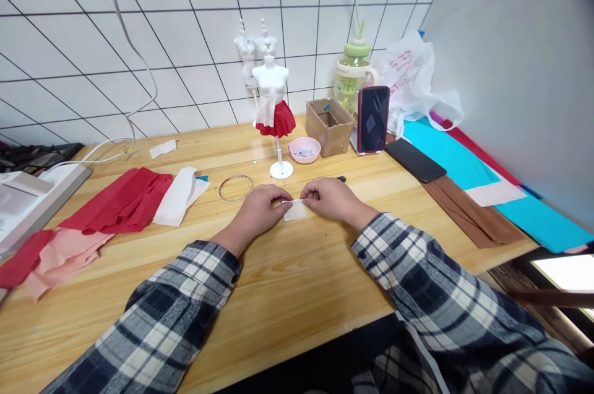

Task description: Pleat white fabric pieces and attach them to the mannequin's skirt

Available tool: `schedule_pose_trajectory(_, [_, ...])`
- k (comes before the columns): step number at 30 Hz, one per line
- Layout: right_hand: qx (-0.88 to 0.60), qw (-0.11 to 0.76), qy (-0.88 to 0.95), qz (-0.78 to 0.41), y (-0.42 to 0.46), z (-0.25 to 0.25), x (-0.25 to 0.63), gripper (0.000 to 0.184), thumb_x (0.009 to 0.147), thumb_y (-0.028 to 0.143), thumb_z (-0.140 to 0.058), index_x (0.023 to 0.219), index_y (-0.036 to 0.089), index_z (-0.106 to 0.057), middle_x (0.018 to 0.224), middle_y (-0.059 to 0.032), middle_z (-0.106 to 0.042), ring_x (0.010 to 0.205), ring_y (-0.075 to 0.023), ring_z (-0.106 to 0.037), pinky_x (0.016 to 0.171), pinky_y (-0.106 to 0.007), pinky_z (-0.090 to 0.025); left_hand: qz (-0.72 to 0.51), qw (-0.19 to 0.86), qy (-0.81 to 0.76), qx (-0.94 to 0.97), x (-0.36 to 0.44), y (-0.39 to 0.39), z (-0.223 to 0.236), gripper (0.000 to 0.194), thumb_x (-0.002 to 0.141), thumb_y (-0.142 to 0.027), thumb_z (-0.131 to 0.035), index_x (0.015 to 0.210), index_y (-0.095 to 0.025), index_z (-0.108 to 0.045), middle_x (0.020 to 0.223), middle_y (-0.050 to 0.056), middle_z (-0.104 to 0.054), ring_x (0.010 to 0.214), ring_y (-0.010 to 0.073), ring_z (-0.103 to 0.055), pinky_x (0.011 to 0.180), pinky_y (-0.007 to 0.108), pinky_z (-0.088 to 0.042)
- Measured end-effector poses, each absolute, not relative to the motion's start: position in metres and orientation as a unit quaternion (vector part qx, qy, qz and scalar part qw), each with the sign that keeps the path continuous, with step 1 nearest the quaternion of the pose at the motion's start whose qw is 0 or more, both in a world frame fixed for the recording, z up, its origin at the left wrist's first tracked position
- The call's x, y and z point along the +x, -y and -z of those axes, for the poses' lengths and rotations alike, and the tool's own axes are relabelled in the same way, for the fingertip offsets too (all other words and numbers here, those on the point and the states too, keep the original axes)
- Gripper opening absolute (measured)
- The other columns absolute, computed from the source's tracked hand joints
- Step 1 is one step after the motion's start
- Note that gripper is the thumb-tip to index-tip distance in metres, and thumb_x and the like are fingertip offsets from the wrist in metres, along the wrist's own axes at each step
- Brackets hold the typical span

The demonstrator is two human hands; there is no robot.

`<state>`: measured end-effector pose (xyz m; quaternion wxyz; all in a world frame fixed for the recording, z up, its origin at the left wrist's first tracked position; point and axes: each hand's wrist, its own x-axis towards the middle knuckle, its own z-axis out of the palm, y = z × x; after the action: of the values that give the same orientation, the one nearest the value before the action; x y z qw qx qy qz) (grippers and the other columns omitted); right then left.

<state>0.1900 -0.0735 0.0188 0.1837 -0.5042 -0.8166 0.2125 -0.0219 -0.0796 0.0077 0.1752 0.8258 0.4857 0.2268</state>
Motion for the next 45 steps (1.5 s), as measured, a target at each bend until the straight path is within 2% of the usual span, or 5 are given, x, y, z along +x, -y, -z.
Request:
schedule_pose_trajectory(6, [-0.51, 0.169, 0.823, -0.183, 0.074, -0.019, 0.189, 0.012, 0.083, 0.024, -0.061, 0.085, 0.024, -0.073, 0.085, 0.0011, -0.072, 0.074, -0.0133, -0.06, 0.062, -0.024, -0.036, -0.199, 0.129, -0.486, 0.841, -0.023, 0.082, -0.008, 0.015, 0.086, -0.031, -0.06, 0.088, -0.024, -0.074, 0.093, 0.004, -0.072, 0.091, 0.0218, -0.062, 0.083, 0.038, -0.043])
schedule_pose_trajectory(11, [-0.503, 0.163, 0.836, -0.146, 0.075, -0.019, 0.188, 0.014, 0.085, 0.026, -0.06, 0.089, 0.025, -0.073, 0.09, -0.0003, -0.072, 0.078, -0.0152, -0.061, 0.065, -0.026, -0.037, -0.205, 0.062, -0.51, 0.833, -0.022, 0.088, -0.01, 0.022, 0.085, -0.036, -0.063, 0.103, -0.029, -0.073, 0.104, 0.004, -0.072, 0.102, 0.0262, -0.06, 0.093, 0.047, -0.033])
schedule_pose_trajectory(16, [-0.479, 0.161, 0.846, -0.169, 0.074, -0.019, 0.191, 0.023, 0.089, 0.027, -0.058, 0.104, 0.024, -0.074, 0.098, -0.0033, -0.073, 0.088, -0.0177, -0.063, 0.073, -0.028, -0.042, -0.196, 0.057, -0.501, 0.841, -0.021, 0.088, -0.009, 0.016, 0.087, -0.032, -0.059, 0.088, -0.027, -0.074, 0.091, 0.003, -0.075, 0.095, 0.025, -0.062, 0.098, 0.052, -0.025])
schedule_pose_trajectory(29, [-0.474, 0.181, 0.844, -0.173, 0.074, -0.013, 0.187, 0.012, 0.086, 0.028, -0.064, 0.091, 0.026, -0.074, 0.089, -0.0007, -0.071, 0.078, -0.0148, -0.061, 0.065, -0.025, -0.038, -0.2, 0.094, -0.494, 0.841, -0.022, 0.087, -0.012, 0.015, 0.084, -0.03, -0.062, 0.093, -0.026, -0.073, 0.099, 0.003, -0.075, 0.099, 0.0234, -0.062, 0.088, 0.043, -0.033])
schedule_pose_trajectory(45, [-0.41, 0.198, 0.869, -0.194, 0.074, -0.014, 0.195, 0.021, 0.084, 0.018, -0.065, 0.102, 0.024, -0.073, 0.09, -0.0009, -0.071, 0.083, -0.0145, -0.061, 0.071, -0.024, -0.039, -0.159, 0.038, -0.449, 0.879, -0.022, 0.092, -0.018, 0.022, 0.087, -0.024, -0.053, 0.093, -0.026, -0.074, 0.09, 0.004, -0.073, 0.094, 0.0244, -0.061, 0.1, 0.051, -0.025])
